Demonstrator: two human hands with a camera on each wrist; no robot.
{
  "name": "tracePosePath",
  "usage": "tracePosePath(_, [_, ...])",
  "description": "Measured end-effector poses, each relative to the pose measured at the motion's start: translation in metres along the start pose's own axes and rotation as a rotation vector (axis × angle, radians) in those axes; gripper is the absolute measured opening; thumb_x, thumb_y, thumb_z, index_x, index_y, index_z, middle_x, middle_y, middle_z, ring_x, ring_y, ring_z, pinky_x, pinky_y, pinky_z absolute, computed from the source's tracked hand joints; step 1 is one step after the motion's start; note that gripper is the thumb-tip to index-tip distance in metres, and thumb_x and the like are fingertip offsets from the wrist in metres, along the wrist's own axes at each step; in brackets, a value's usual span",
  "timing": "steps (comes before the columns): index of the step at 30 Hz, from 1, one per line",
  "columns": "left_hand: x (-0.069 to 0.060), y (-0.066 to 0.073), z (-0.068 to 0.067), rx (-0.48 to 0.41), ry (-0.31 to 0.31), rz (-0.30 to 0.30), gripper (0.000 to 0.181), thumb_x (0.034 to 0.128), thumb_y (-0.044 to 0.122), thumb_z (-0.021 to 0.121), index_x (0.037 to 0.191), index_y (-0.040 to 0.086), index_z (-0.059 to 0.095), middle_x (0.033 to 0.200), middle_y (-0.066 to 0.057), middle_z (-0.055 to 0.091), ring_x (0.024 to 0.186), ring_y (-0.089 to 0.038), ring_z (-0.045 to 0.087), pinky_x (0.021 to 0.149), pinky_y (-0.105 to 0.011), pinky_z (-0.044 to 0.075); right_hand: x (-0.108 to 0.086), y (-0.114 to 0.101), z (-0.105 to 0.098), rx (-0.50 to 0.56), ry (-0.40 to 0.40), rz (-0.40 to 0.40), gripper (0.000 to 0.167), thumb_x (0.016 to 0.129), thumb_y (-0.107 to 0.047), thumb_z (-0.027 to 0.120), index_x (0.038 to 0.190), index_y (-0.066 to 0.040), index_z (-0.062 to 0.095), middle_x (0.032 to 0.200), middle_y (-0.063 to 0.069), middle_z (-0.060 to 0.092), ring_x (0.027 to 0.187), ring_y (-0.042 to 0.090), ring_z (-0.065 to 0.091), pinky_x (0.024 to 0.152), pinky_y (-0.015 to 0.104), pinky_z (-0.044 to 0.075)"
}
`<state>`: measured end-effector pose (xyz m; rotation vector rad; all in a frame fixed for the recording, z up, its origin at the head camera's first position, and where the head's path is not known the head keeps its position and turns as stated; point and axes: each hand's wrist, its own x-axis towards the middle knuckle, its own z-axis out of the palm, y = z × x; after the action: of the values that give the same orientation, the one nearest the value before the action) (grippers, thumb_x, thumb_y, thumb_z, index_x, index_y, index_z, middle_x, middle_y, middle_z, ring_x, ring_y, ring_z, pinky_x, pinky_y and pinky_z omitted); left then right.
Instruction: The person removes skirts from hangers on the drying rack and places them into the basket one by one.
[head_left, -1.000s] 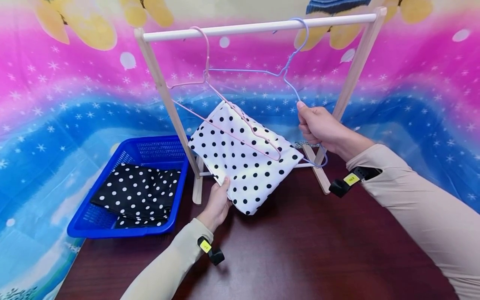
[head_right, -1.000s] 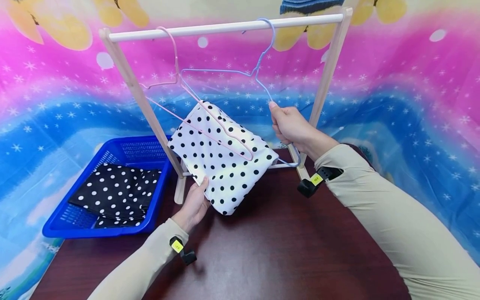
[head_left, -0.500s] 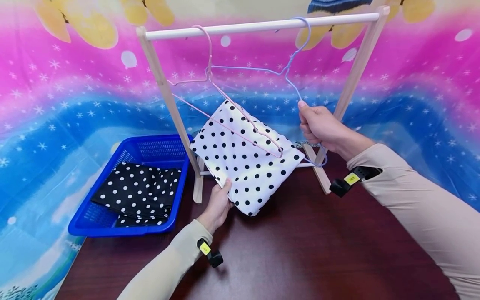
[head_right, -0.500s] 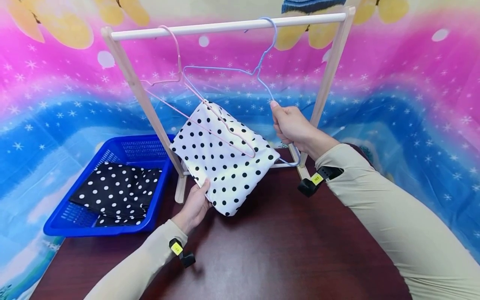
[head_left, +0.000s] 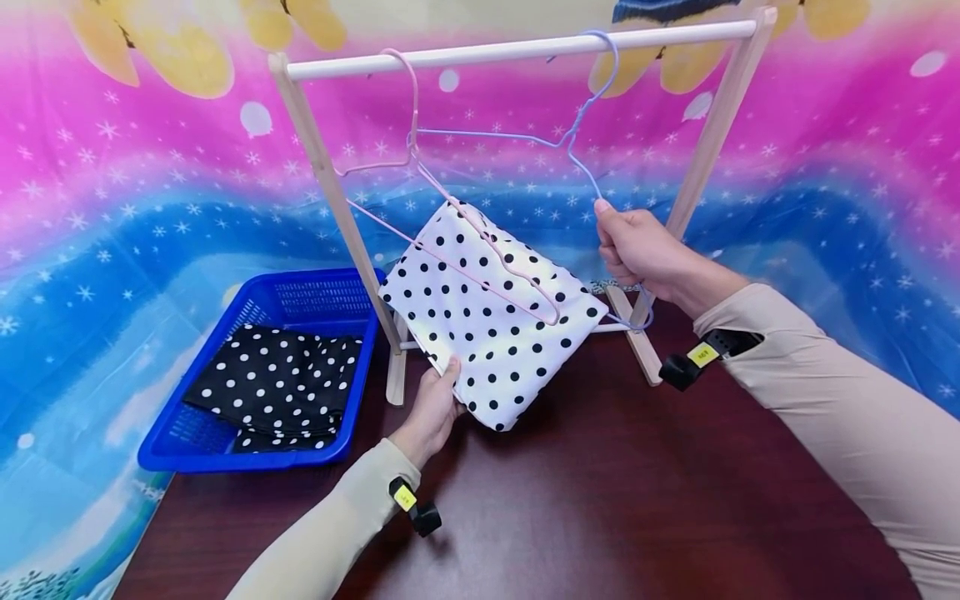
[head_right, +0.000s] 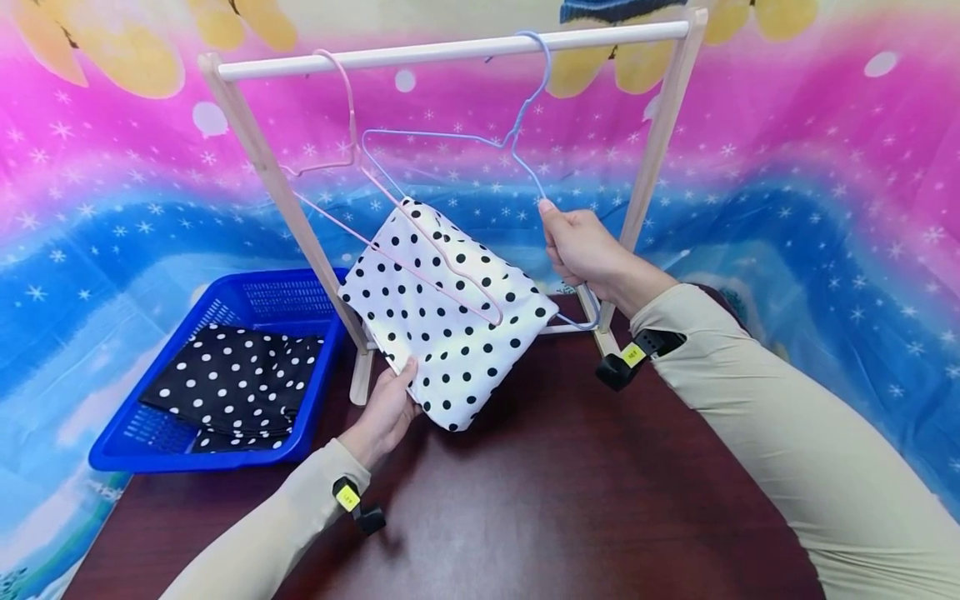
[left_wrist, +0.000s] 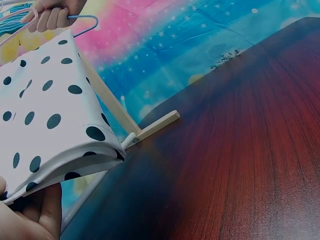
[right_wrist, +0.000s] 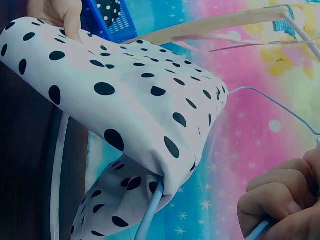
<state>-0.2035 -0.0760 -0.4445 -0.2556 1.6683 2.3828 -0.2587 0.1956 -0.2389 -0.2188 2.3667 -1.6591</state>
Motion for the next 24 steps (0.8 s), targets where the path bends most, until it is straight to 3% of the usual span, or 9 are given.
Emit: tracePosePath(24, [-0.0075,0.0037,-0.0057,0.021,-0.025,0.004,0.04,0.1105,0.031,0.039,0.137,0.003,0.05,0.108,-0.001,0.076,0.091,-0.007,0.073,0.074,-0.027,0.06,0.001,0.0009,-0.0008,-0.02,0.02,0.008,0.056,0.106,-0.057,0.029,0.066,-0.017,0.033,0.049,-0.007,0.03,0.043,0.008,0.025,0.045,0.025,0.021])
